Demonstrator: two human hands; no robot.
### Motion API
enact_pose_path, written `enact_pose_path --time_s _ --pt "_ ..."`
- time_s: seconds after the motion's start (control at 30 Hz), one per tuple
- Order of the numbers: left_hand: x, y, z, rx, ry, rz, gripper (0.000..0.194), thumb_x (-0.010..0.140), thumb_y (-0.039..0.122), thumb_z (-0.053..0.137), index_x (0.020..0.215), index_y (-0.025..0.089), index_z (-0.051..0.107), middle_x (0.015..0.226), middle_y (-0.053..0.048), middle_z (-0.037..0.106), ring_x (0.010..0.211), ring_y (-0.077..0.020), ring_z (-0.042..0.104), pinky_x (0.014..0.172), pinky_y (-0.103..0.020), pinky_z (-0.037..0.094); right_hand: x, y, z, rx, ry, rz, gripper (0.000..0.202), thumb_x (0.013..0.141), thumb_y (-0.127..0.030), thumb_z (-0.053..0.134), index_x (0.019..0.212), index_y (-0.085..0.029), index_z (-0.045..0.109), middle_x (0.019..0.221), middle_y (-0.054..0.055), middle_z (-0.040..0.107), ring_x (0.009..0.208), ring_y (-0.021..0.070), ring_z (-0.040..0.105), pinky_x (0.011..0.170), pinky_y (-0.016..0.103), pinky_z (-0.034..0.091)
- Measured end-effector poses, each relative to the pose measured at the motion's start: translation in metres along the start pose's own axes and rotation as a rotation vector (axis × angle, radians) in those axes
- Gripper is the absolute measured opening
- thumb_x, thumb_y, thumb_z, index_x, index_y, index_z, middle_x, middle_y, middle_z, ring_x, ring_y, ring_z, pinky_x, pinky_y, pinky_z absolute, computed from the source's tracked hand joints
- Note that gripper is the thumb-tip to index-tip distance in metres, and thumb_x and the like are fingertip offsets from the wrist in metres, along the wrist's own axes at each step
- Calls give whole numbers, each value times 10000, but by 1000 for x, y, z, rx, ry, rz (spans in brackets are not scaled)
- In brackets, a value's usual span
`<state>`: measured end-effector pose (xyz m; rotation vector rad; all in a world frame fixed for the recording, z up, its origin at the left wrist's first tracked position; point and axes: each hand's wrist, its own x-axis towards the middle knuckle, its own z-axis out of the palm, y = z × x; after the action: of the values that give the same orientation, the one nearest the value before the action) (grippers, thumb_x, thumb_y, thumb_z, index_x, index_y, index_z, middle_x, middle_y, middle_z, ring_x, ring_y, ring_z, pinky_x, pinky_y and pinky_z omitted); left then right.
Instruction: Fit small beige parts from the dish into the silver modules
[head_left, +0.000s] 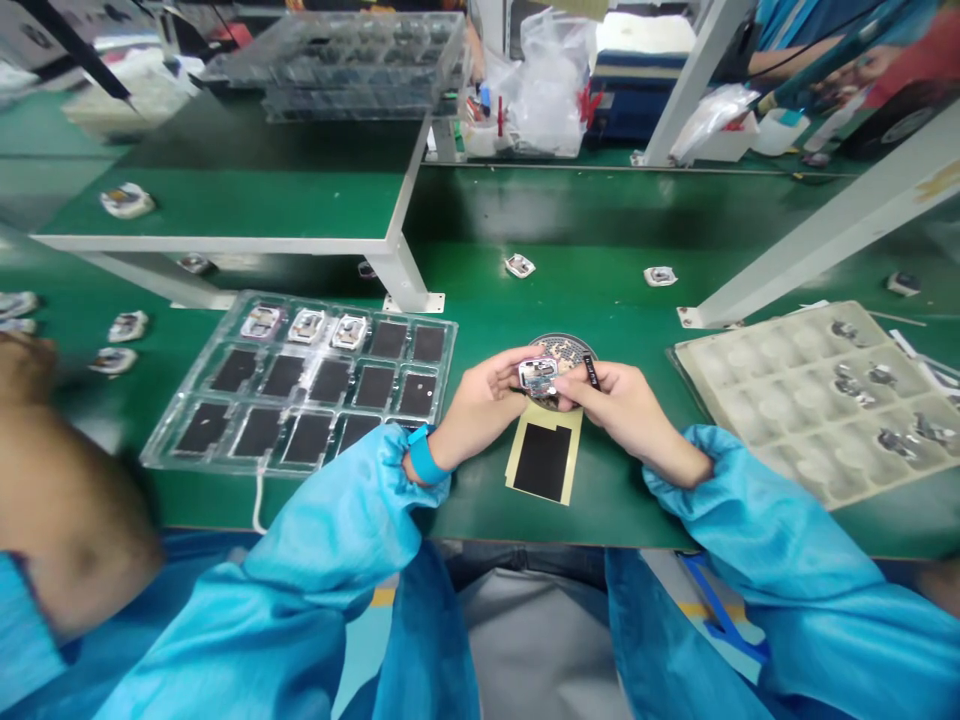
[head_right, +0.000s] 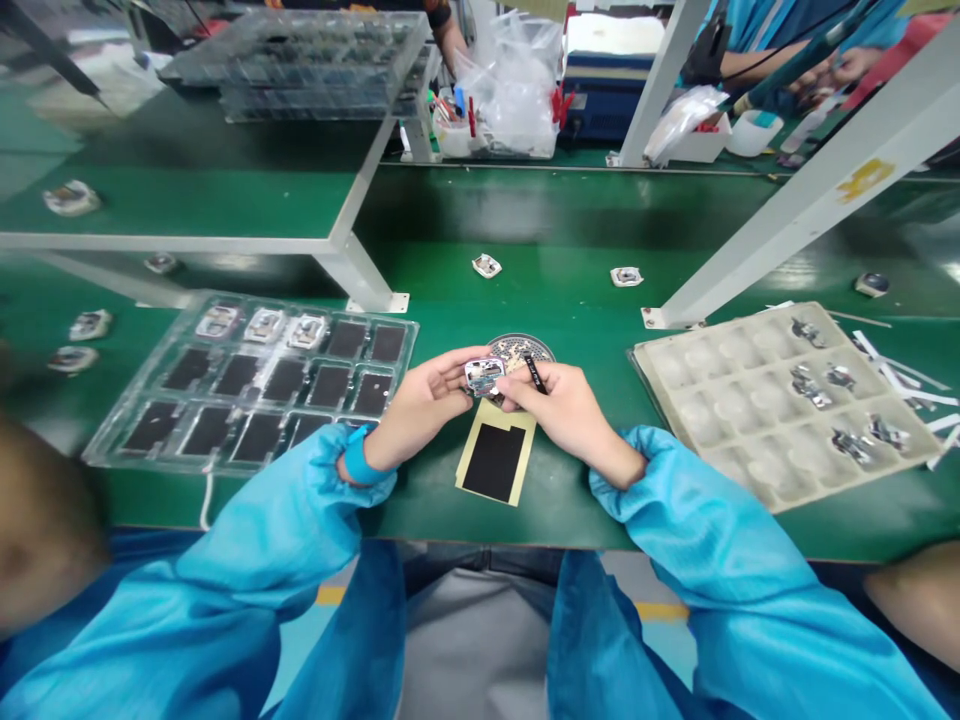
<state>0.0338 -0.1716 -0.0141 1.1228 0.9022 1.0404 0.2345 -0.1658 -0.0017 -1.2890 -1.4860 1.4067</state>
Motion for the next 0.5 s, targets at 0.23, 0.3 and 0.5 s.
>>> enact_pose_path --time_s 0.23,0.3,0.5 --pt "-6 1 3 191 32 31 567 782 179 760 1338 176 647 1243 -118 716 974 -209 706 769 -295 564 -1 3 4 67 33 18 360 815 -522 779 711 -179 739 562 -2 635 465 88 441 430 242 267" --pt "-6 0 3 199 33 37 555 797 217 778 1336 185 654 1219 -111 722 946 -203 704 767 -297 562 -1 4 4 60 37 12 359 803 -521 792 712 -178 738 590 5 655 476 89 449 428 239 267" --pt "-5 -2 3 264 43 67 502 826 271 779 1312 195 678 1152 -97 734 823 -165 660 653 -267 500 0 7 5 111 28 20 355 816 -510 782 710 -176 724 644 12 669 461 68 400 403 227 249"
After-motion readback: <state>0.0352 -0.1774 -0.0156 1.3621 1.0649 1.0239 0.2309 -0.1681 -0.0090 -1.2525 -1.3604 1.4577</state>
